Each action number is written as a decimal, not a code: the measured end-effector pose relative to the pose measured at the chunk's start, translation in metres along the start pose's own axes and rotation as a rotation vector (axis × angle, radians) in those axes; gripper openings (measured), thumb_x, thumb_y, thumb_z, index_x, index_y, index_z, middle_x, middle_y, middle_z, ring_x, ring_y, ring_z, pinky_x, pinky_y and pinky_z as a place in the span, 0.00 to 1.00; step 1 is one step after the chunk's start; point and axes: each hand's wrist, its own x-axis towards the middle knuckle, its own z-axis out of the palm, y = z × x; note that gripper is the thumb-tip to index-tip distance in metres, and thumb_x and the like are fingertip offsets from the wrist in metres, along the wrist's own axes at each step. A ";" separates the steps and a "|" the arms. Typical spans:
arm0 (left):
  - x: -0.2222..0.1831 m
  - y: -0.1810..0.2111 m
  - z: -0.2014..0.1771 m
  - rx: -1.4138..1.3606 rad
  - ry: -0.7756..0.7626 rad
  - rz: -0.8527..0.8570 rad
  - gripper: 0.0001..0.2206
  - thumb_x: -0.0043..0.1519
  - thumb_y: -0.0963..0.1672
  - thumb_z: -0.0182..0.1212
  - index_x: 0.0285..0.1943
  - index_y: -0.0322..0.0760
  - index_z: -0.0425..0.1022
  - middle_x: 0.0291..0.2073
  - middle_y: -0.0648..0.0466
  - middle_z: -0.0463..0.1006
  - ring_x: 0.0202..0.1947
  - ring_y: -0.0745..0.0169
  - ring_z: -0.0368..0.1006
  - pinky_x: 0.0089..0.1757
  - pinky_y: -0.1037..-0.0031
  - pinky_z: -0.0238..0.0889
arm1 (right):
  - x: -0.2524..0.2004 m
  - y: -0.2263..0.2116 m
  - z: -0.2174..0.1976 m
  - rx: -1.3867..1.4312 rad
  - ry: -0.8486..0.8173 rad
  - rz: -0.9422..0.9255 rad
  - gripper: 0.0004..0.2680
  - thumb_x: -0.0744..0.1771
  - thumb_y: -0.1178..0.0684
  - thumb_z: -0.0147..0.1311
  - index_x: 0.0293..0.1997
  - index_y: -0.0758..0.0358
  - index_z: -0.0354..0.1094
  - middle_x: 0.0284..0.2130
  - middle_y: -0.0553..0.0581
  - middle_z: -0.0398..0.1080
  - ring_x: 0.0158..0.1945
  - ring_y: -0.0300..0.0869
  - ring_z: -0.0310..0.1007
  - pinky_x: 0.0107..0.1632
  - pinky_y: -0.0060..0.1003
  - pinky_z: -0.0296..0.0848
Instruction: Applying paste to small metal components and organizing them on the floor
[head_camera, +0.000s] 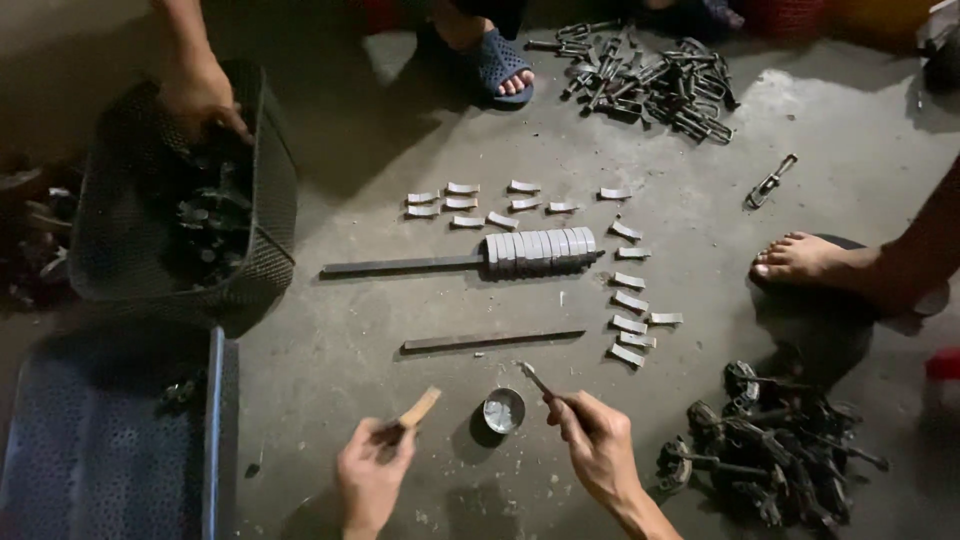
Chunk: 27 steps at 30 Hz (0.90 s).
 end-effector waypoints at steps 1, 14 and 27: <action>0.001 0.018 0.013 0.000 -0.002 0.000 0.09 0.51 0.38 0.72 0.38 0.35 0.78 0.31 0.51 0.88 0.26 0.64 0.84 0.29 0.76 0.80 | 0.001 -0.009 -0.004 -0.001 0.001 0.001 0.05 0.65 0.58 0.57 0.38 0.64 0.81 0.21 0.49 0.78 0.20 0.34 0.66 0.22 0.28 0.65; -0.012 0.127 0.068 -0.040 0.012 0.598 0.11 0.49 0.37 0.72 0.38 0.32 0.75 0.39 0.50 0.87 0.28 0.66 0.82 0.30 0.79 0.76 | 0.000 -0.023 -0.001 0.488 -0.234 0.508 0.08 0.67 0.60 0.59 0.30 0.77 0.79 0.13 0.59 0.67 0.15 0.39 0.59 0.19 0.34 0.55; -0.010 0.101 0.065 0.078 0.053 0.622 0.14 0.49 0.38 0.74 0.39 0.31 0.73 0.42 0.49 0.87 0.31 0.62 0.84 0.33 0.76 0.76 | 0.000 -0.046 -0.005 -0.121 -0.106 -0.074 0.04 0.62 0.59 0.61 0.34 0.65 0.82 0.15 0.50 0.78 0.13 0.32 0.63 0.14 0.28 0.60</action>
